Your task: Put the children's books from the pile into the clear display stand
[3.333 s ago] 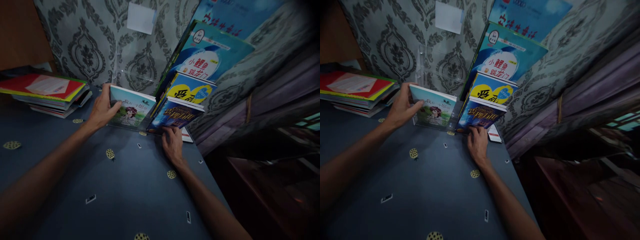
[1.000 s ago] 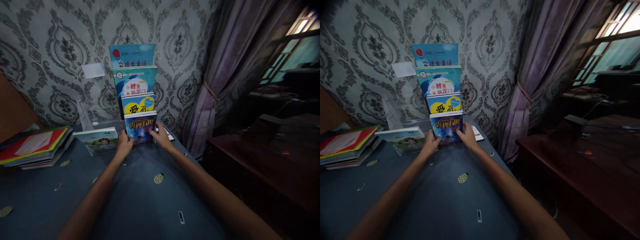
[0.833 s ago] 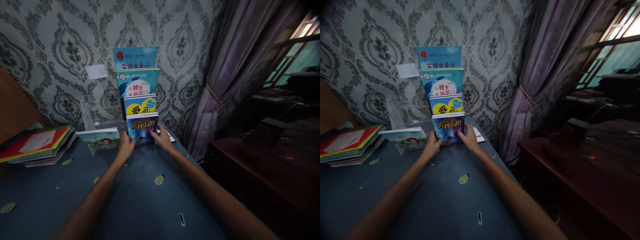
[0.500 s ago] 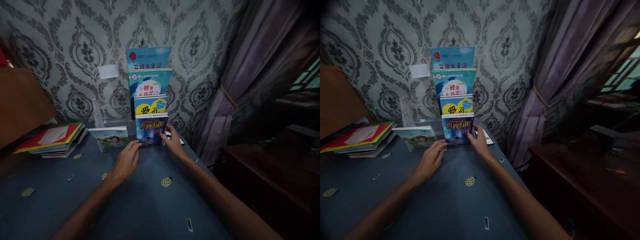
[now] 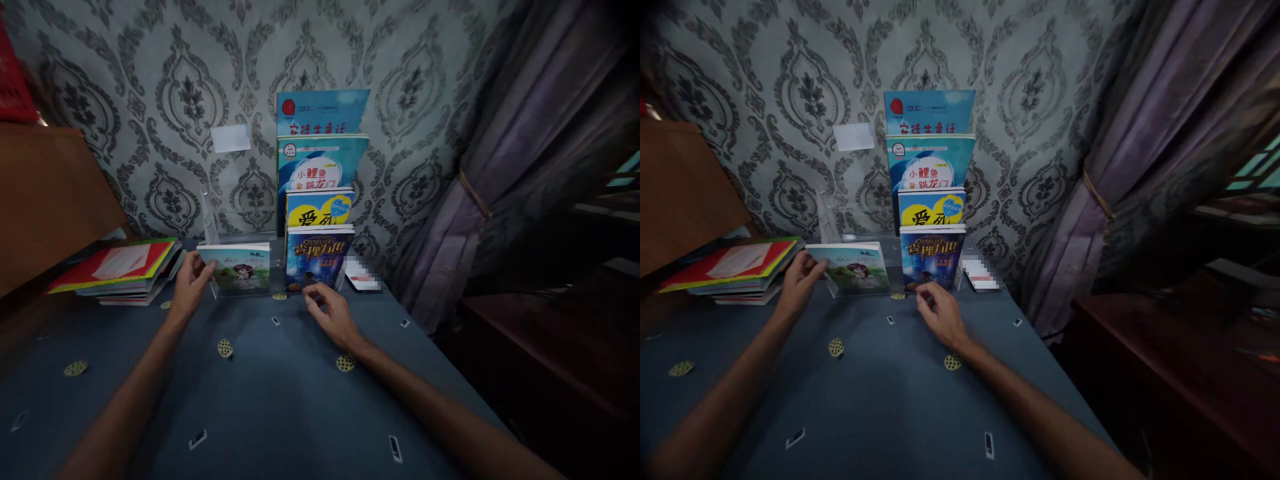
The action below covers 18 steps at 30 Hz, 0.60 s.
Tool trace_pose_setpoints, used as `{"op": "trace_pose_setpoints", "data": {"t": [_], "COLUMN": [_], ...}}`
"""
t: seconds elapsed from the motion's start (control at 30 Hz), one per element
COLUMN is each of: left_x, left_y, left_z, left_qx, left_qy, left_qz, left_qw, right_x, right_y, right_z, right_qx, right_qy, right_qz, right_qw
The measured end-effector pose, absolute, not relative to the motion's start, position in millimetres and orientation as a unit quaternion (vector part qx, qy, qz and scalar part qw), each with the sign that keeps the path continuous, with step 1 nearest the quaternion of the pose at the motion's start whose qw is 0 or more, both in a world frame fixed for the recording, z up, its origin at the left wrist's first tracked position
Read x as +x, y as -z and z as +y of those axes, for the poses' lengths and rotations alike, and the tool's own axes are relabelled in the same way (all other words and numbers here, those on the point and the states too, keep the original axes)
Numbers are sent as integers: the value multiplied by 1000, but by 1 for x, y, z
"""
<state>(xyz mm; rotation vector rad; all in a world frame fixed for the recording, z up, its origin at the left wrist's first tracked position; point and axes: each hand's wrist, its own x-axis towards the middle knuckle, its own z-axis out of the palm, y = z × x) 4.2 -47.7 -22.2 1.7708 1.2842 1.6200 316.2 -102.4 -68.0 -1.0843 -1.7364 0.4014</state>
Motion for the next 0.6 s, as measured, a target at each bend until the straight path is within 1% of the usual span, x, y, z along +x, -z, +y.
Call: {"op": "trace_pose_setpoints", "data": {"t": [0.07,0.2,0.47,0.6], "left_x": [2,3,7,10], "left_y": [29,33,36,32], "left_z": [-46,-44,-29,-26], "left_qx": [657,664,662,669], "left_qy": [-546,-531,-533,-512], "left_qz": [452,453,476,502], "left_qw": [256,270,225,192], "right_x": [301,276,260,262], "right_y": [64,65,94,99], "right_z": [-101,-95,-96,-93], "right_qx": [-430,-413,-406,-425], "right_qy": [-172,-187,-215,-242], "right_qz": [-737,-754,-773,-753], "right_qw": [493,475,437,441]}}
